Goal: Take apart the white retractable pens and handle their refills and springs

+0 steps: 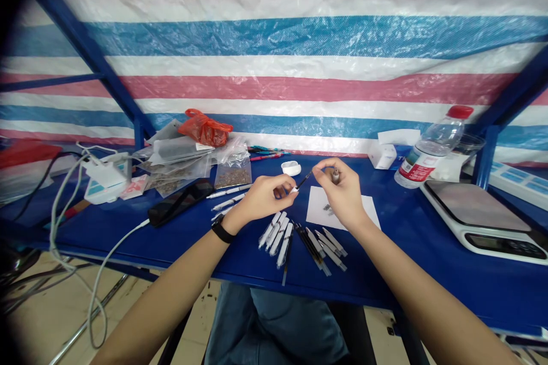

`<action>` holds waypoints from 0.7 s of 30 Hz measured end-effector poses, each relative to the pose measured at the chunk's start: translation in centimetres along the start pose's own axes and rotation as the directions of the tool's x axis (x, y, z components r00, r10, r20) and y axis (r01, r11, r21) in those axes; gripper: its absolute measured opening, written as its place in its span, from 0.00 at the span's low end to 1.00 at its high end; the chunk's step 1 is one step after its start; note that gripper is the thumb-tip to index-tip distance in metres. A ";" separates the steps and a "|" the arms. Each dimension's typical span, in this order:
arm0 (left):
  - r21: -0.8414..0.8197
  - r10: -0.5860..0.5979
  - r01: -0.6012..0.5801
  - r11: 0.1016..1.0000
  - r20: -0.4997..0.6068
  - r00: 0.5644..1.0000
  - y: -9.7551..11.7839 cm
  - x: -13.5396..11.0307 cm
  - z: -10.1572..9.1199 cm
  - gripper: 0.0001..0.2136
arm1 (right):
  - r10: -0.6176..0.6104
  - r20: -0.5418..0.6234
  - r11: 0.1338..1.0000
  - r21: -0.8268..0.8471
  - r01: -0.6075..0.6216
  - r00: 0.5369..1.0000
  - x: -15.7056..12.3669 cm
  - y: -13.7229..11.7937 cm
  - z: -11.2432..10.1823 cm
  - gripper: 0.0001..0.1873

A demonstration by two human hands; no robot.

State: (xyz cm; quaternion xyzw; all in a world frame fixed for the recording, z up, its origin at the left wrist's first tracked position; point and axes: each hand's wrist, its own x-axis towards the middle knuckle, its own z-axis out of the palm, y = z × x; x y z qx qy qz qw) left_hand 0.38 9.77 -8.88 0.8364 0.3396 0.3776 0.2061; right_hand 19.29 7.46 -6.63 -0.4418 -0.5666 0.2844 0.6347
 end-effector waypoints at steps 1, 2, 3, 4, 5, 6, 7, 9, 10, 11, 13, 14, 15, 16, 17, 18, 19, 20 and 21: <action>-0.004 -0.001 0.001 1.000 -0.001 1.000 0.0 0.0 0.0 0.02 | 0.002 0.009 1.000 -0.012 -0.002 1.000 0.0 0.0 0.0 0.13; -0.008 -0.002 0.002 1.000 -0.003 1.000 0.0 0.0 0.0 0.02 | 0.006 0.022 1.000 -0.023 -0.006 1.000 0.0 0.0 0.0 0.13; -0.012 -0.001 0.001 1.000 -0.006 1.000 0.0 0.0 0.0 0.02 | 0.013 0.038 0.999 -0.034 -0.012 0.999 0.0 0.0 -0.1 0.13; -0.016 0.002 -0.002 1.000 -0.011 1.000 0.0 0.0 0.0 0.02 | 0.020 0.055 0.999 -0.042 -0.018 0.998 0.0 0.0 -0.1 0.13; -0.020 0.004 -0.004 1.000 -0.017 1.000 0.0 0.0 0.0 0.02 | 0.026 0.073 0.999 -0.048 -0.022 0.997 0.0 0.0 -0.1 0.13; -0.022 0.004 -0.005 1.000 -0.020 1.000 0.0 0.0 0.0 0.02 | 0.030 0.090 0.998 -0.052 -0.025 0.995 0.0 0.1 -0.1 0.14; -0.023 0.003 -0.003 1.000 -0.021 1.000 0.0 0.1 -0.1 0.02 | 0.033 0.103 0.998 -0.052 -0.028 0.994 0.0 0.2 -0.1 0.14; -0.018 -0.007 0.006 1.000 -0.019 1.000 0.0 0.1 -0.1 0.02 | 0.048 0.118 0.999 -0.031 -0.044 0.992 0.0 0.3 -0.1 0.15; -0.012 -0.011 0.011 1.000 -0.016 1.000 0.0 0.1 -0.1 0.02 | 0.062 0.121 0.998 -0.003 -0.062 0.991 0.0 0.4 -0.1 0.15; -0.006 -0.013 0.013 1.000 -0.016 1.000 0.0 0.1 -0.1 0.02 | 0.082 0.119 0.996 0.034 -0.087 0.989 0.1 0.5 -0.1 0.16; 0.006 -0.009 0.009 1.000 -0.020 1.000 0.0 0.0 -0.1 0.02 | 0.119 0.093 0.985 0.114 -0.129 0.989 0.3 0.7 -0.2 0.20; 0.013 -0.007 0.007 1.000 -0.021 1.000 0.0 0.0 -0.1 0.02 | 0.124 0.066 0.981 0.138 -0.133 0.990 0.4 0.8 -0.2 0.22; 0.020 -0.006 0.006 1.000 -0.019 1.000 0.0 0.0 -0.1 0.02 | 0.117 0.030 0.983 0.141 -0.120 0.993 0.5 0.9 -0.3 0.24; 0.029 -0.007 0.007 1.000 -0.015 1.000 -0.1 0.0 0.0 0.01 | 0.097 -0.013 0.988 0.122 -0.095 0.995 0.7 1.0 -0.4 0.26; 0.039 -0.009 0.009 0.999 -0.012 1.000 -0.1 0.0 0.0 0.01 | 0.067 -0.052 0.994 0.088 -0.062 0.996 0.8 1.0 -0.5 0.27; 0.050 -0.011 0.011 0.999 -0.008 1.000 -0.1 0.0 0.0 0.01 | 0.035 -0.080 0.998 0.053 -0.031 0.996 0.8 1.0 -0.7 0.28; 0.060 -0.011 0.011 0.998 -0.004 1.000 -0.1 0.0 0.0 0.01 | 0.010 -0.090 1.000 0.028 -0.007 0.996 0.9 0.9 -0.8 0.29; 0.068 -0.009 0.009 0.998 -0.001 1.000 -0.1 0.0 0.0 0.01 | -0.005 -0.081 1.000 0.024 0.007 0.997 0.9 0.8 -0.9 0.30; 0.073 -0.007 0.006 0.997 0.003 1.000 0.0 0.0 0.0 0.01 | -0.012 -0.060 0.999 0.039 0.014 0.998 0.9 0.6 -0.9 0.30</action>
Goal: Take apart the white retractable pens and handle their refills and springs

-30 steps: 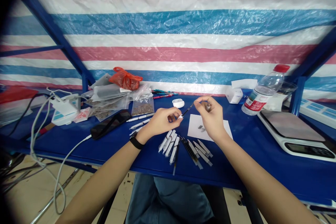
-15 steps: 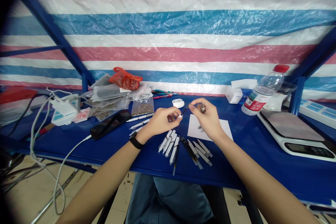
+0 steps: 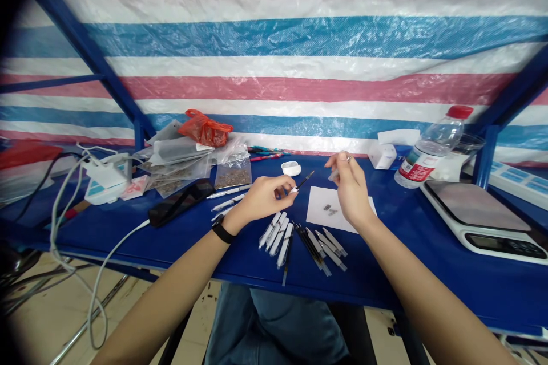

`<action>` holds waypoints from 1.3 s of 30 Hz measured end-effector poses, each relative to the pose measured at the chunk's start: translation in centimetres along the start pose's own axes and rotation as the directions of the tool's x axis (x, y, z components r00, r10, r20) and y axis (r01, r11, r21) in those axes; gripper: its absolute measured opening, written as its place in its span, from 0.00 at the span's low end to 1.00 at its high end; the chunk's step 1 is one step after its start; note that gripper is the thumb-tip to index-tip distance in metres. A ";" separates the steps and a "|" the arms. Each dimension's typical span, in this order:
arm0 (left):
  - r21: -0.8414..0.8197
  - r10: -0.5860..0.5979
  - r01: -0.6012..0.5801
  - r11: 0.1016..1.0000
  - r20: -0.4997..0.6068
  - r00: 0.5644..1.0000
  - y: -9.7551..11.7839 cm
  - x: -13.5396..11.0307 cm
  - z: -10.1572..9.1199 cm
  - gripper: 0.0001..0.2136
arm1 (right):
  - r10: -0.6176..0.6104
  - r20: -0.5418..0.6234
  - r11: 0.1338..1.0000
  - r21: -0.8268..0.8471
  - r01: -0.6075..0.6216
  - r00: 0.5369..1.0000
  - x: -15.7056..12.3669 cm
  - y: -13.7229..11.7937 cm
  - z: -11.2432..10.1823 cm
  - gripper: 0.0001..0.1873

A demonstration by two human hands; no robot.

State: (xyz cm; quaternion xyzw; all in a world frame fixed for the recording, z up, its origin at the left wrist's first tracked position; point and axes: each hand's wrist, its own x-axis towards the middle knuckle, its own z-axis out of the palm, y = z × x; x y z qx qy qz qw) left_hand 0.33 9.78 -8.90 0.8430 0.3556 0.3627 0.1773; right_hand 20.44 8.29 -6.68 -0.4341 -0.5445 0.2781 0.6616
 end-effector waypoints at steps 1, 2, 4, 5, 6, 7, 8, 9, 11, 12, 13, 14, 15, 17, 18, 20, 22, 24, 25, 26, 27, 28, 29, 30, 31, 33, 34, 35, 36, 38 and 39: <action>0.000 0.003 -0.003 1.000 0.005 1.000 0.0 0.0 0.0 0.01 | -0.003 0.032 1.000 0.028 0.002 0.999 0.0 -0.2 0.0 0.29; -0.002 0.007 -0.006 1.000 0.012 1.000 0.0 0.0 0.0 0.01 | -0.005 0.065 0.998 0.061 0.001 0.998 -0.1 -0.4 0.0 0.29; -0.009 0.015 -0.014 1.000 0.026 1.000 0.1 0.0 0.0 0.01 | -0.015 0.105 0.993 0.117 0.002 0.994 -0.2 -0.8 0.1 0.28; -0.012 0.018 -0.018 1.000 0.030 0.999 0.1 0.0 0.0 0.01 | -0.020 0.107 0.991 0.136 0.005 0.994 -0.2 -0.9 0.1 0.27; -0.014 0.020 -0.020 1.000 0.033 0.999 0.1 0.0 0.0 0.01 | -0.023 0.101 0.989 0.148 0.008 0.995 -0.2 -1.0 0.2 0.27; -0.016 0.021 -0.020 1.000 0.035 0.999 0.1 0.0 0.0 0.01 | -0.025 0.091 0.988 0.152 0.011 0.996 -0.3 -1.0 0.2 0.27; -0.017 0.019 -0.018 1.000 0.037 0.999 0.1 0.0 0.0 0.01 | -0.028 0.082 0.988 0.152 0.016 0.996 -0.3 -1.0 0.3 0.27; -0.018 0.015 -0.015 1.000 0.038 0.999 0.1 0.0 0.0 0.01 | -0.033 0.076 0.989 0.149 0.021 0.997 -0.3 -0.9 0.3 0.27; -0.023 0.010 -0.009 1.000 0.043 0.999 0.2 0.0 -0.1 0.02 | -0.042 0.077 0.990 0.137 0.031 0.996 -0.2 -0.8 0.3 0.27; -0.025 0.009 -0.008 1.000 0.046 0.999 0.2 -0.1 -0.1 0.02 | -0.045 0.080 0.990 0.134 0.034 0.996 -0.2 -0.7 0.3 0.27; -0.029 0.009 -0.008 1.000 0.048 0.999 0.2 -0.1 -0.1 0.02 | -0.046 0.084 0.991 0.132 0.035 0.995 -0.2 -0.5 0.3 0.26; -0.033 0.010 -0.009 0.999 0.049 0.999 0.2 -0.1 -0.1 0.02 | -0.046 0.089 0.991 0.129 0.034 0.995 -0.2 -0.4 0.4 0.26; -0.034 0.012 -0.011 0.999 0.048 0.999 0.2 -0.1 -0.1 0.02 | -0.043 0.096 0.992 0.124 0.031 0.994 -0.2 -0.3 0.4 0.25; -0.032 0.020 -0.018 0.999 0.040 0.999 0.1 -0.1 0.0 0.02 | -0.032 0.119 0.994 0.111 0.019 0.992 -0.3 0.0 0.4 0.24; -0.031 0.027 -0.026 0.999 0.032 0.999 0.1 -0.1 0.0 0.02 | -0.024 0.136 0.995 0.100 0.011 0.990 -0.4 0.1 0.5 0.24; -0.036 0.049 -0.049 0.998 0.005 0.999 0.0 -0.1 0.1 0.01 | -0.005 0.172 0.998 0.067 -0.007 0.985 -0.6 0.2 0.6 0.22; -0.036 0.071 -0.072 0.997 -0.035 0.997 0.0 -0.1 0.1 0.02 | 0.014 0.219 0.999 0.025 -0.020 0.976 -0.8 0.3 0.7 0.21; -0.019 0.084 -0.085 0.996 -0.065 0.994 0.0 -0.1 0.0 0.03 | 0.024 0.250 1.000 -0.009 -0.022 0.968 -1.0 0.3 0.7 0.20; -0.007 0.089 -0.090 0.996 -0.072 0.993 0.0 -0.1 -0.1 0.04 | 0.024 0.253 1.000 -0.017 -0.020 0.967 -1.0 0.4 0.8 0.20; 0.001 0.095 -0.095 0.995 -0.074 0.993 0.0 -0.1 -0.2 0.05 | 0.024 0.247 1.000 -0.021 -0.019 0.969 -1.1 0.4 0.7 0.19; 0.005 0.100 -0.100 0.995 -0.072 0.992 0.0 -0.1 -0.3 0.06 | 0.026 0.235 1.000 -0.021 -0.022 0.972 -1.1 0.5 0.7 0.19; 0.001 0.104 -0.104 0.995 -0.068 0.992 0.0 -0.1 -0.4 0.07 | 0.033 0.224 0.999 -0.017 -0.030 0.974 -1.0 0.5 0.6 0.19; -0.004 0.106 -0.106 0.994 -0.067 0.992 0.0 -0.1 -0.5 0.08 | 0.041 0.217 0.999 -0.009 -0.040 0.975 -0.9 0.6 0.5 0.19; -0.010 0.106 -0.107 0.994 -0.068 0.992 0.0 -0.1 -0.5 0.09 | 0.049 0.214 0.999 -0.001 -0.050 0.976 -0.9 0.6 0.5 0.20; -0.014 0.108 -0.110 0.994 -0.071 0.992 0.0 -0.2 -0.5 0.09 | 0.053 0.212 0.998 0.008 -0.056 0.976 -0.8 0.7 0.4 0.20; -0.010 0.126 -0.127 0.992 -0.078 0.989 0.0 -0.2 -0.5 0.09 | 0.048 0.217 0.998 0.027 -0.055 0.975 -0.6 0.7 0.3 0.20; -0.004 0.138 -0.139 0.990 -0.079 0.987 0.0 -0.2 -0.5 0.09 | 0.042 0.223 0.998 0.034 -0.051 0.974 -0.6 0.8 0.3 0.20; 0.005 0.148 -0.148 0.989 -0.079 0.986 0.0 -0.3 -0.4 0.09 | 0.037 0.232 0.998 0.040 -0.048 0.972 -0.5 0.8 0.3 0.21; 0.013 0.154 -0.153 0.988 -0.078 0.985 0.0 -0.3 -0.4 0.09 | 0.035 0.240 0.998 0.044 -0.047 0.970 -0.5 0.8 0.4 0.21; 0.028 0.155 -0.153 0.988 -0.078 0.985 0.1 -0.3 -0.3 0.08 | 0.044 0.247 0.997 0.044 -0.056 0.968 -0.6 0.7 0.4 0.22; 0.035 0.156 -0.154 0.987 -0.083 0.984 0.1 -0.3 -0.2 0.08 | 0.055 0.244 0.997 0.040 -0.067 0.968 -0.6 0.7 0.5 0.23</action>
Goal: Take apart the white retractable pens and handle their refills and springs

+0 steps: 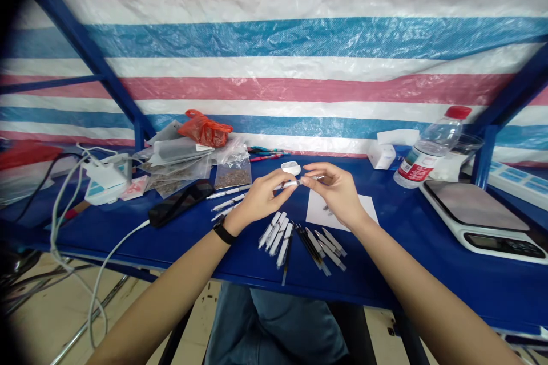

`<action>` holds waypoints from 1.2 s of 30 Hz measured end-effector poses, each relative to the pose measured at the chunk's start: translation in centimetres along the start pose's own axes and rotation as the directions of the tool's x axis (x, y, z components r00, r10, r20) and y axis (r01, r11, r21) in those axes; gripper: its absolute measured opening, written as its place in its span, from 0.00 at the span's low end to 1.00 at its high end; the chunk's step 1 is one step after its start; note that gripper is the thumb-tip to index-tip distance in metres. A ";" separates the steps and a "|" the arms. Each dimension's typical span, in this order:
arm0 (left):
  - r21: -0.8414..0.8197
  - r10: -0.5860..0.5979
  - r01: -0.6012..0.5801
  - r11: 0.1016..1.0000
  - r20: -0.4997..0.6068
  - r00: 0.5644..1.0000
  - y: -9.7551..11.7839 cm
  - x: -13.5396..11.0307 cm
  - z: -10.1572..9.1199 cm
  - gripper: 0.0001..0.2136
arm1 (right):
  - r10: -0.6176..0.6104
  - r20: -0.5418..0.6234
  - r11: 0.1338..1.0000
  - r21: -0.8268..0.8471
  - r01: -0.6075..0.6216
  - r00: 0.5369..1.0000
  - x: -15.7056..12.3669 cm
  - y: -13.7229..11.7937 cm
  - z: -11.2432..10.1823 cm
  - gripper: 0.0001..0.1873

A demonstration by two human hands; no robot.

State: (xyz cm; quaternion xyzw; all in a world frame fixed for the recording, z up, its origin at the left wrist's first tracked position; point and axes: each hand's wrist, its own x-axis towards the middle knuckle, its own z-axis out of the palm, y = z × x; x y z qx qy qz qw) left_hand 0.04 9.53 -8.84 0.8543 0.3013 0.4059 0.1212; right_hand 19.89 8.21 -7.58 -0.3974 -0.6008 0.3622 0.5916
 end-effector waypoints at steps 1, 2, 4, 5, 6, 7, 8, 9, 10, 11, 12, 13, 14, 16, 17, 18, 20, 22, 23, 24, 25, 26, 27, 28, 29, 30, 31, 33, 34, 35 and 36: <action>0.006 0.003 -0.003 1.000 -0.006 1.000 0.0 0.0 0.1 0.08 | 0.014 -0.008 1.000 -0.007 -0.014 1.000 -0.1 -0.1 0.1 0.24; 0.011 0.008 -0.008 1.000 -0.012 1.000 0.1 0.0 0.1 0.08 | 0.029 -0.015 0.999 -0.022 -0.029 0.999 -0.1 -0.2 0.1 0.25; 0.027 0.022 -0.022 0.999 -0.011 1.000 0.2 0.0 0.3 0.08 | 0.050 -0.032 0.996 -0.078 -0.052 0.998 -0.3 -0.5 0.2 0.26; 0.037 0.029 -0.029 0.999 -0.004 1.000 0.3 0.0 0.4 0.08 | 0.055 -0.039 0.992 -0.111 -0.059 0.998 -0.3 -0.7 0.2 0.26; 0.048 0.034 -0.034 0.998 0.005 0.999 0.3 0.0 0.4 0.08 | 0.059 -0.043 0.988 -0.141 -0.065 0.997 -0.4 -0.9 0.2 0.26; 0.058 0.037 -0.037 0.998 0.011 0.999 0.4 0.0 0.5 0.08 | 0.061 -0.046 0.984 -0.162 -0.068 0.997 -0.4 -1.0 0.1 0.27; 0.067 0.039 -0.039 0.997 0.010 0.999 0.4 0.0 0.5 0.08 | 0.062 -0.050 0.984 -0.166 -0.069 0.997 -0.4 -1.2 0.1 0.27; 0.073 0.038 -0.038 0.997 0.004 0.999 0.4 0.1 0.5 0.08 | 0.066 -0.054 0.985 -0.155 -0.073 0.996 -0.3 -1.3 0.0 0.28; 0.077 0.036 -0.035 0.996 -0.008 0.999 0.4 0.1 0.4 0.08 | 0.073 -0.055 0.988 -0.131 -0.080 0.996 -0.2 -1.4 0.0 0.28; 0.078 0.037 -0.035 0.996 -0.024 0.999 0.4 0.1 0.4 0.08 | 0.084 -0.050 0.991 -0.103 -0.089 0.995 -0.1 -1.4 -0.1 0.29; 0.077 0.039 -0.036 0.996 -0.042 0.998 0.3 0.1 0.3 0.08 | 0.095 -0.039 0.992 -0.076 -0.098 0.995 0.0 -1.4 -0.1 0.29; 0.076 0.043 -0.039 0.996 -0.062 0.997 0.2 0.1 0.2 0.08 | 0.107 -0.024 0.993 -0.056 -0.108 0.994 0.0 -1.4 -0.1 0.30; 0.075 0.047 -0.041 0.996 -0.083 0.995 0.1 0.2 0.2 0.09 | 0.114 -0.012 0.992 -0.045 -0.114 0.993 0.1 -1.4 0.0 0.30; 0.073 0.061 -0.053 0.996 -0.114 0.992 0.0 0.1 0.1 0.10 | 0.106 -0.006 0.993 -0.049 -0.106 0.994 0.1 -1.5 0.1 0.31; 0.073 0.065 -0.057 0.996 -0.120 0.991 0.0 0.1 0.0 0.10 | 0.097 -0.011 0.993 -0.063 -0.097 0.995 0.0 -1.5 0.2 0.31; 0.072 0.068 -0.059 0.996 -0.120 0.990 -0.1 0.1 0.0 0.11 | 0.086 -0.019 0.992 -0.090 -0.088 0.996 -0.1 -1.6 0.2 0.30; 0.071 0.070 -0.063 0.996 -0.104 0.992 -0.1 0.0 0.1 0.11 | 0.063 -0.030 0.980 -0.186 -0.068 0.998 -0.2 -1.7 0.2 0.31; 0.074 0.070 -0.064 0.995 -0.084 0.994 -0.1 0.0 0.2 0.12 | 0.043 -0.043 0.954 -0.296 -0.054 0.998 -0.3 -1.7 0.1 0.34; 0.076 0.071 -0.066 0.995 -0.074 0.995 0.0 -0.1 0.2 0.12 | 0.039 -0.052 0.939 -0.340 -0.054 0.998 -0.4 -1.7 0.0 0.35; 0.080 0.072 -0.066 0.995 -0.067 0.995 0.0 -0.1 0.3 0.12 | 0.037 -0.060 0.927 -0.370 -0.057 0.997 -0.4 -1.7 -0.1 0.37; 0.083 0.070 -0.064 0.994 -0.064 0.996 0.0 0.0 0.3 0.12 | 0.037 -0.067 0.921 -0.385 -0.060 0.997 -0.3 -1.7 -0.2 0.38; 0.084 0.066 -0.061 0.995 -0.063 0.996 0.0 0.0 0.3 0.12 | 0.037 -0.072 0.920 -0.387 -0.062 0.997 -0.3 -1.7 -0.2 0.38; 0.082 0.062 -0.057 0.995 -0.062 0.996 0.1 0.0 0.3 0.12 | 0.036 -0.072 0.925 -0.376 -0.061 0.997 -0.2 -1.8 -0.2 0.39; 0.079 0.056 -0.051 0.996 -0.065 0.996 0.1 0.1 0.3 0.12 | 0.034 -0.071 0.934 -0.354 -0.057 0.997 -0.2 -1.9 -0.1 0.38; 0.076 0.052 -0.046 0.996 -0.068 0.996 0.2 0.1 0.2 0.12 | 0.032 -0.066 0.944 -0.325 -0.052 0.997 -0.1 -2.0 0.0 0.37; 0.076 0.050 -0.045 0.996 -0.072 0.996 0.2 0.1 0.1 0.12 | 0.031 -0.058 0.953 -0.298 -0.047 0.998 -0.1 -2.1 0.0 0.36; 0.079 0.053 -0.047 0.996 -0.078 0.996 0.2 0.1 0.1 0.12 | 0.031 -0.050 0.959 -0.279 -0.044 0.998 -0.1 -2.2 0.1 0.36; 0.100 0.068 -0.059 0.993 -0.091 0.993 0.2 0.0 0.1 0.13 | 0.027 -0.040 0.958 -0.286 -0.037 0.999 -0.2 -2.2 0.3 0.36; 0.117 0.077 -0.066 0.991 -0.094 0.993 0.1 0.0 0.2 0.13 | 0.022 -0.042 0.950 -0.309 -0.033 0.999 -0.3 -2.2 0.3 0.37; 0.136 0.086 -0.073 0.988 -0.093 0.992 0.1 0.0 0.3 0.13 | 0.020 -0.046 0.941 -0.336 -0.034 0.999 -0.3 -2.0 0.3 0.37; 0.159 0.096 -0.080 0.984 -0.090 0.991 0.0 -0.1 0.4 0.14 | 0.023 -0.053 0.931 -0.363 -0.041 0.998 -0.4 -1.9 0.3 0.38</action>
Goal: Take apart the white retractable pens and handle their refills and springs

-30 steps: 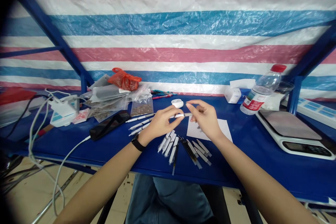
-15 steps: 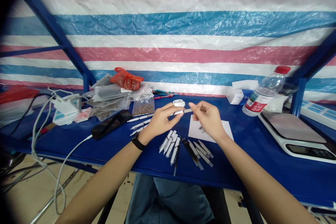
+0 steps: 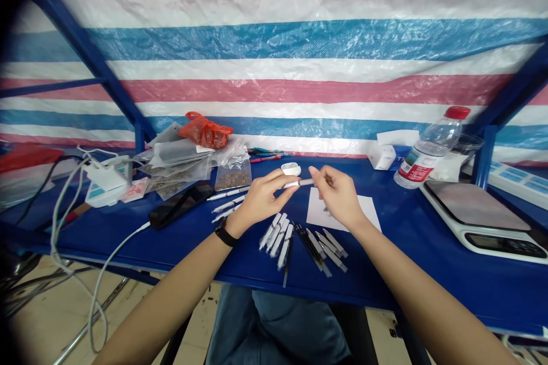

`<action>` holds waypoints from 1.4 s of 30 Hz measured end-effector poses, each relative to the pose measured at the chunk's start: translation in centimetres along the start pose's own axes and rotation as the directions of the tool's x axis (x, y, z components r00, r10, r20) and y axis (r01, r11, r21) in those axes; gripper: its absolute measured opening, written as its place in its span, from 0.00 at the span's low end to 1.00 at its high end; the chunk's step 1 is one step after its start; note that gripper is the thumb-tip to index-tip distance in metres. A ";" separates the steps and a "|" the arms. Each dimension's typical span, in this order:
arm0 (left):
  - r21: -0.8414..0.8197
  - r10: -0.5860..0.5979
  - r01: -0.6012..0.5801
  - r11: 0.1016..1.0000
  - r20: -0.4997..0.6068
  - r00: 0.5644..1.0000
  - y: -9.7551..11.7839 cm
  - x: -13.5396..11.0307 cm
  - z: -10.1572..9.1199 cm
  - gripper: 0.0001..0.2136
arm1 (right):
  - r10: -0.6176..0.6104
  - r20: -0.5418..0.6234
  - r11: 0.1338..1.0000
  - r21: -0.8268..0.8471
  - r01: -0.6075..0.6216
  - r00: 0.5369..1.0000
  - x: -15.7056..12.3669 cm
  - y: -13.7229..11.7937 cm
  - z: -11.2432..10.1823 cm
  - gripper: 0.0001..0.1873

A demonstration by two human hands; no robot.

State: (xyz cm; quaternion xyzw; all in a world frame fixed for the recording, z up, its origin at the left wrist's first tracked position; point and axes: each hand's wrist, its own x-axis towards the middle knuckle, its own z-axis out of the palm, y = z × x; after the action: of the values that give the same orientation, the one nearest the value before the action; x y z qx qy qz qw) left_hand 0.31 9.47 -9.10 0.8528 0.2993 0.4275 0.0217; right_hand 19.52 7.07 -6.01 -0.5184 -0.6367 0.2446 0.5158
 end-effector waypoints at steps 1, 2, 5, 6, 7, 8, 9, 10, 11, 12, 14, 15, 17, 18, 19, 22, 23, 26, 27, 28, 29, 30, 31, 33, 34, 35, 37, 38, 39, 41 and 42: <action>0.023 0.011 -0.011 1.000 0.004 1.000 0.0 0.0 0.1 0.14 | 0.011 -0.002 1.000 -0.026 -0.011 1.000 0.0 0.1 0.0 0.39; 0.045 0.021 -0.021 0.999 0.007 1.000 0.0 -0.1 0.2 0.14 | 0.023 -0.004 0.999 -0.045 -0.023 1.000 0.0 0.3 0.0 0.39; 0.082 0.024 -0.024 0.996 0.007 1.000 0.0 0.0 0.1 0.14 | 0.028 -0.010 0.999 -0.018 -0.028 1.000 0.1 0.3 -0.1 0.39; 0.083 0.015 -0.015 0.996 0.000 1.000 0.0 0.0 0.0 0.14 | 0.016 -0.010 1.000 0.012 -0.016 1.000 0.1 0.3 -0.1 0.38; 0.081 0.004 -0.003 0.997 -0.007 1.000 0.0 0.1 -0.1 0.14 | 0.002 -0.005 0.999 0.044 -0.002 1.000 0.2 0.2 -0.1 0.36; 0.078 -0.005 0.006 0.997 -0.009 1.000 0.0 0.1 -0.2 0.13 | -0.011 0.002 0.998 0.069 0.011 1.000 0.2 0.1 -0.1 0.36; 0.076 -0.011 0.011 0.997 -0.005 1.000 0.0 0.1 -0.3 0.13 | -0.021 0.014 0.996 0.082 0.020 1.000 0.2 0.0 -0.1 0.35; 0.076 -0.014 0.014 0.997 0.003 1.000 -0.1 0.1 -0.3 0.13 | -0.028 0.028 0.996 0.082 0.025 0.999 0.2 0.0 -0.1 0.35; 0.076 -0.013 0.011 0.997 0.019 1.000 -0.1 0.1 -0.3 0.14 | -0.029 0.042 0.997 0.071 0.026 0.999 0.2 0.0 -0.1 0.35; 0.078 -0.007 0.004 0.997 0.040 0.999 -0.2 0.1 -0.3 0.14 | -0.025 0.057 0.998 0.058 0.022 0.998 0.2 0.1 -0.2 0.36; 0.080 0.010 -0.016 0.997 0.077 0.997 -0.2 0.1 -0.1 0.15 | 0.004 0.077 0.999 0.041 -0.007 0.997 0.2 0.2 -0.2 0.38; 0.082 0.015 -0.022 0.996 0.093 0.996 -0.2 0.1 0.0 0.15 | 0.025 0.081 0.999 0.041 -0.028 0.996 0.2 0.3 -0.3 0.39; 0.088 0.009 -0.018 0.996 0.109 0.994 -0.2 0.1 0.1 0.15 | 0.051 0.072 0.996 0.063 -0.056 0.996 0.2 0.2 -0.3 0.39; 0.090 0.000 -0.009 0.996 0.106 0.994 -0.2 0.2 0.1 0.15 | 0.051 0.064 0.995 0.081 -0.056 0.997 0.2 0.1 -0.3 0.38; 0.088 -0.012 0.004 0.996 0.098 0.995 -0.2 0.2 0.0 0.14 | 0.043 0.061 0.994 0.099 -0.049 0.997 0.2 0.0 -0.3 0.37; 0.074 -0.028 0.022 0.997 0.074 0.997 -0.2 0.2 -0.1 0.14 | 0.009 0.078 0.993 0.120 -0.018 0.997 0.2 -0.5 -0.2 0.35; 0.078 -0.020 0.014 0.997 0.076 0.997 -0.3 0.2 -0.1 0.14 | 0.005 0.091 0.994 0.112 -0.015 0.996 0.2 -0.5 -0.2 0.35; 0.148 0.040 -0.055 0.987 0.099 0.994 -0.3 0.2 0.0 0.15 | 0.019 0.131 0.996 0.087 -0.030 0.991 0.1 -0.4 -0.2 0.35; 0.187 0.070 -0.089 0.978 0.103 0.992 -0.3 0.2 0.0 0.16 | 0.028 0.140 0.995 0.094 -0.042 0.990 0.1 -0.3 -0.2 0.36; 0.229 0.104 -0.125 0.965 0.103 0.989 -0.3 0.2 0.0 0.16 | 0.040 0.146 0.992 0.115 -0.057 0.988 0.1 -0.1 -0.1 0.36; 0.272 0.138 -0.161 0.949 0.102 0.985 -0.2 0.1 0.1 0.17 | 0.057 0.151 0.986 0.145 -0.079 0.987 0.1 0.0 0.0 0.37; 0.310 0.167 -0.190 0.931 0.101 0.981 -0.2 0.1 0.1 0.16 | 0.078 0.155 0.978 0.179 -0.106 0.985 0.1 0.1 0.1 0.38; 0.342 0.188 -0.212 0.916 0.103 0.977 -0.2 0.1 0.1 0.16 | 0.104 0.160 0.968 0.211 -0.136 0.982 0.1 0.2 0.2 0.39; 0.378 0.194 -0.222 0.899 0.113 0.975 -0.1 0.2 0.1 0.15 | 0.155 0.168 0.952 0.240 -0.192 0.974 0.1 0.2 0.3 0.40; 0.381 0.180 -0.212 0.900 0.118 0.977 -0.1 0.2 0.1 0.15 | 0.170 0.164 0.950 0.233 -0.205 0.972 0.1 0.2 0.4 0.40; 0.377 0.160 -0.193 0.906 0.118 0.980 0.0 0.2 0.1 0.16 | 0.172 0.153 0.955 0.217 -0.203 0.973 0.1 0.1 0.4 0.39; 0.354 0.115 -0.148 0.923 0.112 0.987 0.0 0.2 0.2 0.17 | 0.136 0.127 0.972 0.173 -0.157 0.982 0.0 0.0 0.4 0.37; 0.339 0.096 -0.128 0.932 0.109 0.989 0.0 0.1 0.2 0.17 | 0.109 0.117 0.980 0.154 -0.126 0.987 0.0 0.0 0.4 0.36; 0.325 0.089 -0.120 0.938 0.110 0.990 0.0 0.1 0.3 0.16 | 0.084 0.111 0.985 0.140 -0.100 0.990 0.0 0.0 0.4 0.36; 0.312 0.102 -0.133 0.941 0.115 0.988 -0.1 -0.1 0.5 0.16 | 0.065 0.107 0.989 0.128 -0.079 0.992 0.0 0.2 0.3 0.37; 0.316 0.116 -0.147 0.937 0.117 0.986 -0.1 -0.1 0.7 0.16 | 0.073 0.104 0.988 0.132 -0.086 0.992 0.1 0.4 0.3 0.37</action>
State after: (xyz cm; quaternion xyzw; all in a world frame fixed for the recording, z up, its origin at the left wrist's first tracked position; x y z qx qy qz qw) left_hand 0.71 9.61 -9.64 0.8824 0.3063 0.3315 -0.1329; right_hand 19.37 7.37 -6.42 -0.4943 -0.6220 0.3331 0.5078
